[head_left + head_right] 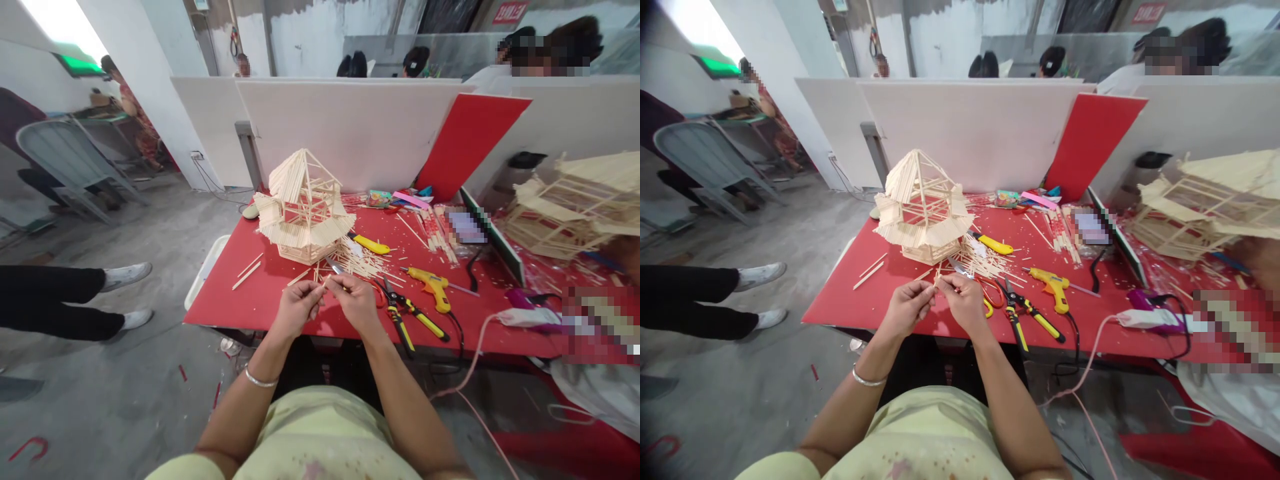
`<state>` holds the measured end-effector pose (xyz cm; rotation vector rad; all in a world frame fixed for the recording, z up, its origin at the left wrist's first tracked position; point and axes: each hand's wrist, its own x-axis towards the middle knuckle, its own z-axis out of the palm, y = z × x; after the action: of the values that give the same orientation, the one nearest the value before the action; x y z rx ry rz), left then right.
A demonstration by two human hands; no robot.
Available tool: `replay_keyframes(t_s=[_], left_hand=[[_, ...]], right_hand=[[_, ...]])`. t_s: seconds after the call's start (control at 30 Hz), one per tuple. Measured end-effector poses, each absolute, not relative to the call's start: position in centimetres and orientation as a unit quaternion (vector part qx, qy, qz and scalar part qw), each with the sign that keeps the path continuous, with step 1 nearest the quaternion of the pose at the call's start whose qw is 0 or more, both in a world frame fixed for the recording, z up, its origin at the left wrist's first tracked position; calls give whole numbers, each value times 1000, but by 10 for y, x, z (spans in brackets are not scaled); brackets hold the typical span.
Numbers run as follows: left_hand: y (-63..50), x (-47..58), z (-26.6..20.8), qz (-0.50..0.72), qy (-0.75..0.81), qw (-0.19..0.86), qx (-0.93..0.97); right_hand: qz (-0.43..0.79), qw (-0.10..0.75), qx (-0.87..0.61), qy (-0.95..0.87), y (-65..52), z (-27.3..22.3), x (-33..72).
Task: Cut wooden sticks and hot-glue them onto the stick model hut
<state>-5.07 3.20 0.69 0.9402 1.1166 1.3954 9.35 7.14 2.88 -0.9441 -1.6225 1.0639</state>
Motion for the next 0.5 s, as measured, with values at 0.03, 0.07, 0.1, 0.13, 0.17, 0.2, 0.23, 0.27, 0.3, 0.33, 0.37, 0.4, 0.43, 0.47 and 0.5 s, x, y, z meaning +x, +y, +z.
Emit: replay_keyframes(t_s=[0.03,0.07,0.1,0.13,0.17,0.2,0.23,0.27,0.3,0.33,0.37,0.4,0.43,0.47,0.5], left_hand=[[32,-49,7,588,467,538,382],[31,-48,7,593,469,538,373],[32,-47,6,599,474,532,365],[32,-46,6,605,481,523,359],[33,-46,5,610,486,517,353],[34,-45,5,614,489,512,349],[34,-45,4,618,490,510,345],[35,-46,4,621,488,510,340],[35,-46,5,623,484,515,334],[35,-47,6,623,478,527,326],[35,-48,7,618,469,546,316],[36,-49,9,609,459,571,304],[36,-50,10,597,449,597,292],[36,-52,12,584,441,621,280],[36,-53,13,573,436,640,269]], right_hand=[[429,468,-383,-671,71,30,95],[425,464,-382,-677,72,31,95],[422,461,-381,-681,72,32,96],[417,459,-381,-686,72,32,96],[411,456,-382,-691,72,32,96],[403,455,-383,-696,72,31,96],[392,454,-385,-701,73,30,96],[380,454,-387,-707,73,29,95],[369,454,-389,-711,73,28,94],[359,455,-391,-715,74,27,94],[353,455,-393,-717,74,27,93],[350,456,-395,-717,75,26,93],[350,455,-398,-715,76,26,92],[354,453,-400,-713,76,26,92],[360,451,-403,-711,77,26,92]])
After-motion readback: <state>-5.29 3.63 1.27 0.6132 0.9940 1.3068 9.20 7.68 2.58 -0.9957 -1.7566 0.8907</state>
